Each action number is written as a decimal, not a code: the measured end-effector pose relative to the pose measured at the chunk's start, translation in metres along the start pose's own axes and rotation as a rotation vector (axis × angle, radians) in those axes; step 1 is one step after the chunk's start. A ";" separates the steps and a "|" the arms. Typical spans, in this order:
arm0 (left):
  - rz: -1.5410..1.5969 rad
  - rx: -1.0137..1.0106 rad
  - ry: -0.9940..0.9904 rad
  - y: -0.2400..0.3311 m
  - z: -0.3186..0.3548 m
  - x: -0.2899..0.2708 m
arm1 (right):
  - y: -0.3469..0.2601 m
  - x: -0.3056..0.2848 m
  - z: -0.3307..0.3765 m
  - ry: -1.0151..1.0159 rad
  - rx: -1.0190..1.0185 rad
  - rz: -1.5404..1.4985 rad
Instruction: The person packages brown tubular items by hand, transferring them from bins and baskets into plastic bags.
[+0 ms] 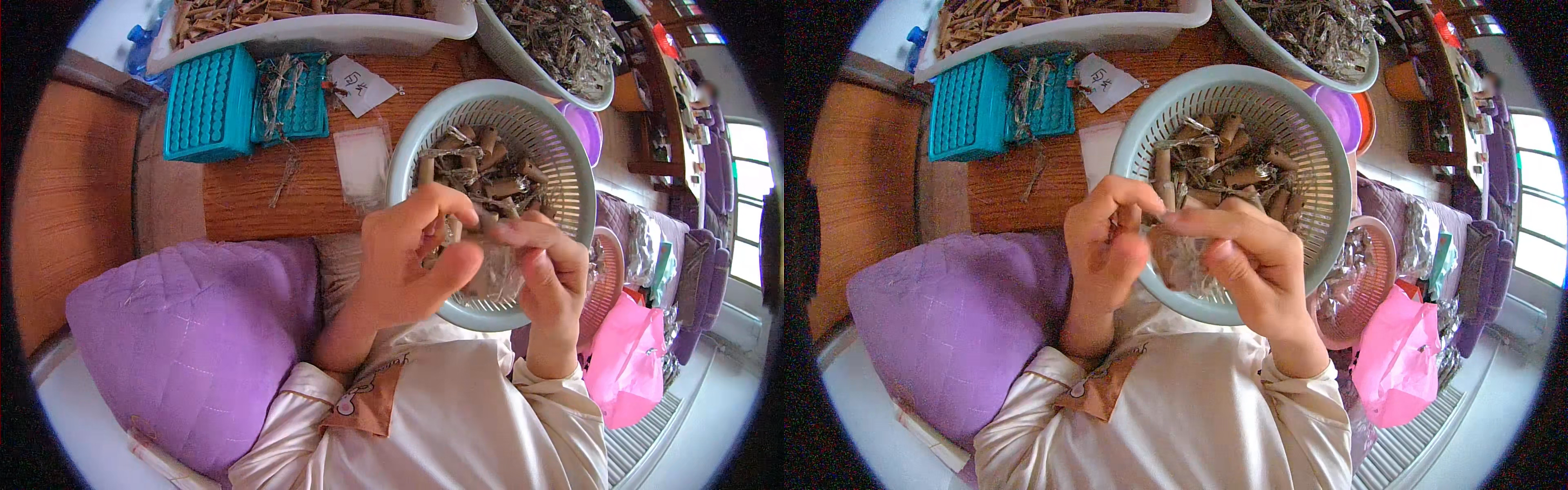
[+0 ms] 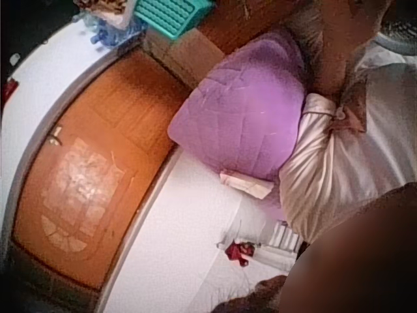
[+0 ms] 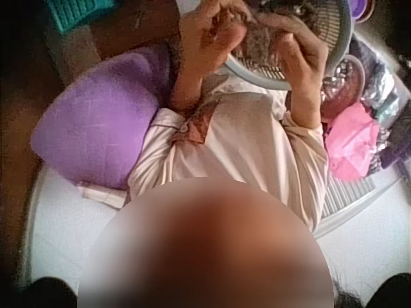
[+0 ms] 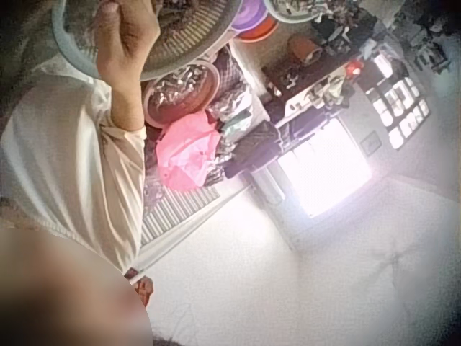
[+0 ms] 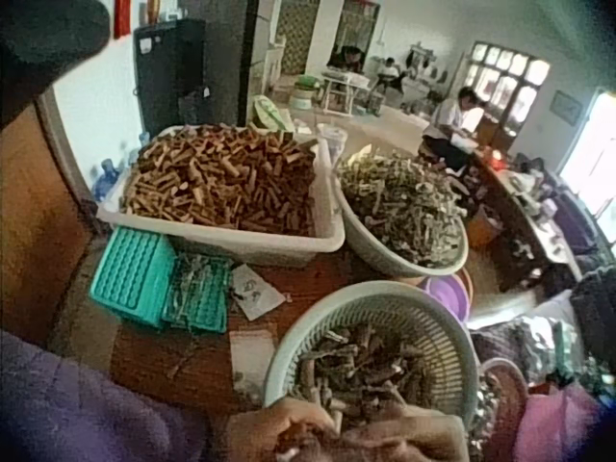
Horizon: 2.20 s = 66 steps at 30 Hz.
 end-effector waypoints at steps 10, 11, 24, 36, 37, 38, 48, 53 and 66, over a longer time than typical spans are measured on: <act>-0.449 0.651 -0.054 0.049 0.017 0.016 | 0.017 0.034 0.000 -0.088 0.154 -1.265; -0.530 0.710 -0.067 0.050 0.020 0.018 | 0.026 0.027 0.002 0.037 0.191 -1.037; -0.996 -0.409 0.439 -0.095 0.009 -0.116 | 0.136 -0.232 0.151 0.423 0.662 1.311; -1.012 -0.320 0.539 -0.090 0.018 -0.130 | 0.098 -0.115 -0.010 0.174 0.290 1.004; -1.013 -0.316 0.541 -0.091 0.018 -0.130 | 0.094 -0.097 -0.023 0.087 0.155 1.199; -1.033 -0.351 0.489 -0.096 0.016 -0.127 | 0.093 -0.080 -0.030 -0.002 0.015 1.389; -0.987 -0.444 0.472 -0.097 0.019 -0.135 | 0.131 -0.072 -0.027 -0.182 0.272 1.036; -1.023 -0.388 0.491 -0.081 0.018 -0.139 | 0.113 -0.109 -0.015 0.224 0.344 0.603; -0.051 0.017 0.320 -0.013 0.012 -0.079 | 0.056 -0.085 -0.011 0.534 0.231 0.140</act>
Point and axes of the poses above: each hand's wrist, its own z-axis away from the middle knuckle, its own x-axis out of the palm, y = z × x, the point moved 10 cm from there along -z, towards the middle knuckle, and after that the axes turned 13 degrees about z, right-handed, at the moved point
